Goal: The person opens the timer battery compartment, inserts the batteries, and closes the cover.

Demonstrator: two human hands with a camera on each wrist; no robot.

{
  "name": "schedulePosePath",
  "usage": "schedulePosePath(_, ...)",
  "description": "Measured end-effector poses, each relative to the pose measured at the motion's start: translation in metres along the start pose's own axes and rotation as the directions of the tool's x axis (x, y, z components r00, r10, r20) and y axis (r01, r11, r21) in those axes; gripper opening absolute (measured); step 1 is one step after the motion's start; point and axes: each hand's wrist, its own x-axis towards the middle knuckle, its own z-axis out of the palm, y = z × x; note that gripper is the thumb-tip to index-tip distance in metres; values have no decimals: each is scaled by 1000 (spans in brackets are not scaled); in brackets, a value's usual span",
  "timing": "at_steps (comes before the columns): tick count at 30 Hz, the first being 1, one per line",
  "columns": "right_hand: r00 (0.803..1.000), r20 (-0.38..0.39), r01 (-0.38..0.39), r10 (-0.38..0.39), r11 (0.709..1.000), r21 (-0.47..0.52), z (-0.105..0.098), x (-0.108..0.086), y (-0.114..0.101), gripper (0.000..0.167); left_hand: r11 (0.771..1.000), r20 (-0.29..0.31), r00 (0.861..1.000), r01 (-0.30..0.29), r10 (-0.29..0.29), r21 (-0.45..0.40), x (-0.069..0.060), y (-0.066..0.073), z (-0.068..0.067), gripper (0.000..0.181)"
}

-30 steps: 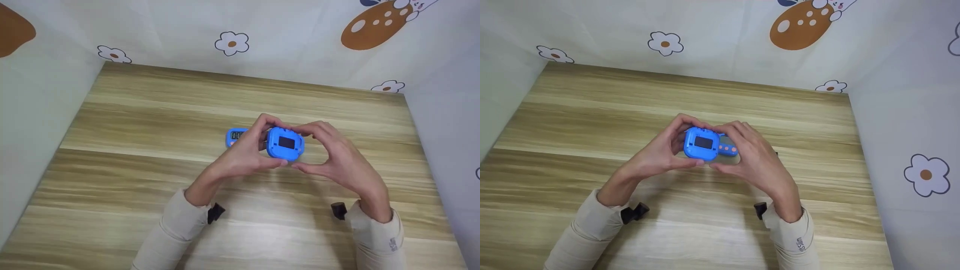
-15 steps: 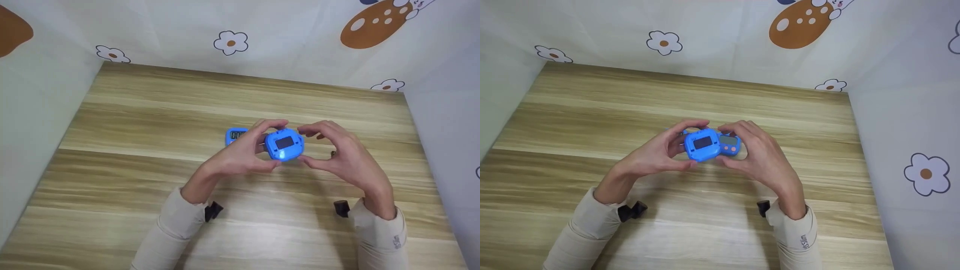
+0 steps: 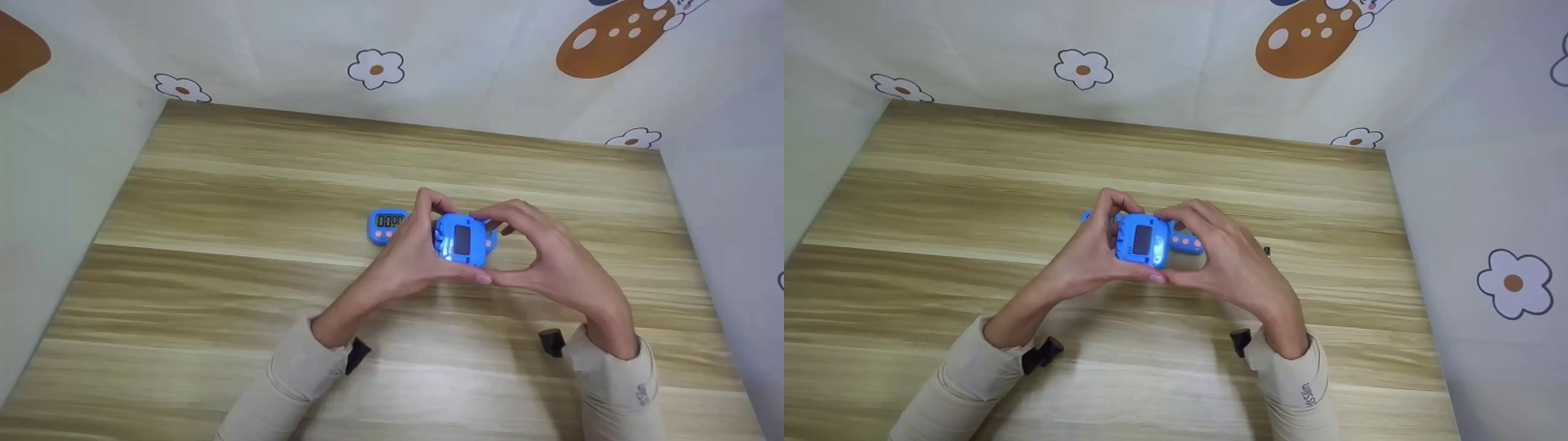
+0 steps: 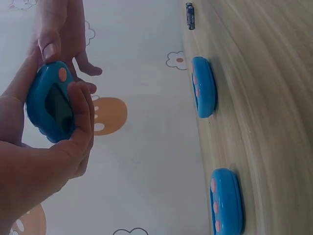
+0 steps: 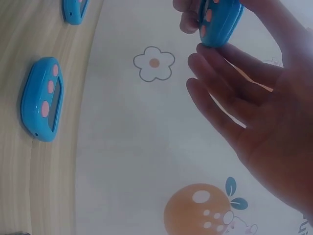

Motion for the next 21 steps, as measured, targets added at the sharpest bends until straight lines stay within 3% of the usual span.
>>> schedulePosePath(6,1000,-13,-14,14,1000,-4,-5,2,-13,65,999,97,995,-35,35,-7,2,-1,-4,86)
schedulePosePath(12,999,-12,-30,30,999,-34,-3,-2,1,67,999,173,984,-42,47,-30,2,-1,-11,82)
schedulePosePath(14,1000,-14,-28,27,999,-41,-2,-3,9,69,998,180,983,-23,33,-60,2,-1,-11,82)
schedulePosePath(16,1000,-21,-21,20,999,-44,0,-5,15,70,990,197,980,33,-6,-136,2,0,-11,83)
schedulePosePath(18,999,-32,0,-2,999,-50,2,-5,19,71,959,210,976,113,-58,-260,1,1,-9,77)
schedulePosePath(21,998,-43,32,-35,997,-68,4,-4,19,70,861,213,968,219,-133,-459,0,3,-5,60)
